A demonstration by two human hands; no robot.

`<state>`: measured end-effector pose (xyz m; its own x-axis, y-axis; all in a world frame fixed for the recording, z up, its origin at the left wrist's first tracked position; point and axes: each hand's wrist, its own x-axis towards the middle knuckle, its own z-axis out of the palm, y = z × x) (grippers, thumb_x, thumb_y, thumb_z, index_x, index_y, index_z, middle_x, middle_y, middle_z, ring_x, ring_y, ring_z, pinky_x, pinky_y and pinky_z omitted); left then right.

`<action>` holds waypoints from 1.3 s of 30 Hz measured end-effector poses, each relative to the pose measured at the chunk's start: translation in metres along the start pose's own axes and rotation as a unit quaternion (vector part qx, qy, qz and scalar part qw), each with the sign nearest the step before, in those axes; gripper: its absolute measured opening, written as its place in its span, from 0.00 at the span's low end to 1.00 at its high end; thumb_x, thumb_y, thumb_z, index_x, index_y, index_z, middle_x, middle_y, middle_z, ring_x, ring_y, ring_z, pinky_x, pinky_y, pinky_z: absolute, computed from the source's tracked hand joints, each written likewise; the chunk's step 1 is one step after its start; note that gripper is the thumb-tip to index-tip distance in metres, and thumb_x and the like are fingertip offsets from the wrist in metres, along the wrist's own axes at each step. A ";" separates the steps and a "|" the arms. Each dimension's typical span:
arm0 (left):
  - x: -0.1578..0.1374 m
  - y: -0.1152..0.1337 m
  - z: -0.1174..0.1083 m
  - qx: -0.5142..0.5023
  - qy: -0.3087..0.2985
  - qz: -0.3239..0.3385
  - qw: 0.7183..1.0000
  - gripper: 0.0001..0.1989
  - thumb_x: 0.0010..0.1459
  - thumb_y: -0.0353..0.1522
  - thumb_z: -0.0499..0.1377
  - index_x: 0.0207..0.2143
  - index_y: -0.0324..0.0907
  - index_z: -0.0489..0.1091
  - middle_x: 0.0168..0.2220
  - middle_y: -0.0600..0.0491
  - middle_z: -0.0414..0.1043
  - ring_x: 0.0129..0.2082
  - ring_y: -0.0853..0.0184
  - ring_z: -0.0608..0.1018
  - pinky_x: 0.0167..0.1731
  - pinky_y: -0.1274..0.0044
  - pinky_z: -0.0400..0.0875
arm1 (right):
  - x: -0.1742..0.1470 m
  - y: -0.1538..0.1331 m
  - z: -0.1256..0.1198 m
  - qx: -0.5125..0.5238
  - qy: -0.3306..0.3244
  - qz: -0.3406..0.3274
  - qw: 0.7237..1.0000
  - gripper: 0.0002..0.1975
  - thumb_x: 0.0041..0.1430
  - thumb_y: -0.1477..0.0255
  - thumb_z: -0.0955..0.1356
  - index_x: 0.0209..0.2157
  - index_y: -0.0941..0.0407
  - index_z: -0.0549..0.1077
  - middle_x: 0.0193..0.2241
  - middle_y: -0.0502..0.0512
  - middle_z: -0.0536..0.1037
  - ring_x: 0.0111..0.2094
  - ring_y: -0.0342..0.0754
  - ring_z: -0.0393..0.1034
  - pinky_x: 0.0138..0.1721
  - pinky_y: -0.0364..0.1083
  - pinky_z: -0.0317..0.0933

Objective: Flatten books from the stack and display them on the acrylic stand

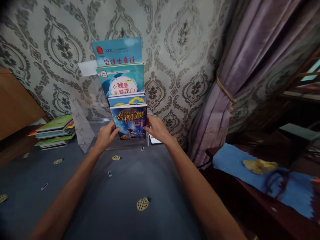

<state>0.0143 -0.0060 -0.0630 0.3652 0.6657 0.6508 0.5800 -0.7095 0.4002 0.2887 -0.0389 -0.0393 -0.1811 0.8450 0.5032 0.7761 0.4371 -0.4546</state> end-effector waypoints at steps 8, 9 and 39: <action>-0.002 -0.006 0.000 0.030 -0.015 0.002 0.999 0.07 0.66 0.34 0.60 0.34 0.43 0.66 0.29 0.56 0.74 0.30 0.67 0.77 0.32 0.79 0.64 | 0.001 0.004 0.001 -0.013 -0.021 0.011 1.000 0.12 0.53 0.74 0.71 0.41 0.55 0.72 0.30 0.53 0.79 0.31 0.51 0.74 0.34 0.47 0.61; -0.003 -0.007 0.001 0.040 -0.022 -0.003 0.999 0.07 0.66 0.34 0.60 0.34 0.43 0.66 0.29 0.56 0.75 0.30 0.67 0.78 0.32 0.79 0.64 | 0.001 0.004 0.002 -0.018 -0.023 0.014 0.999 0.12 0.53 0.74 0.71 0.41 0.55 0.71 0.30 0.53 0.79 0.31 0.51 0.73 0.34 0.47 0.60; -0.013 -0.006 0.010 0.234 -0.120 -0.066 0.963 0.16 0.65 0.41 0.62 0.47 0.44 0.62 0.35 0.52 0.80 0.35 0.59 0.84 0.28 0.78 0.63 | -0.004 0.019 0.010 -0.059 -0.049 0.081 0.994 0.21 0.50 0.70 0.75 0.44 0.53 0.65 0.31 0.50 0.76 0.34 0.53 0.73 0.32 0.47 0.57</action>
<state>0.0130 -0.0082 -0.0802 0.3912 0.8167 0.4243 0.8768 -0.4708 0.0977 0.2978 -0.0307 -0.0574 -0.1007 0.9299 0.3537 0.8638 0.2581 -0.4327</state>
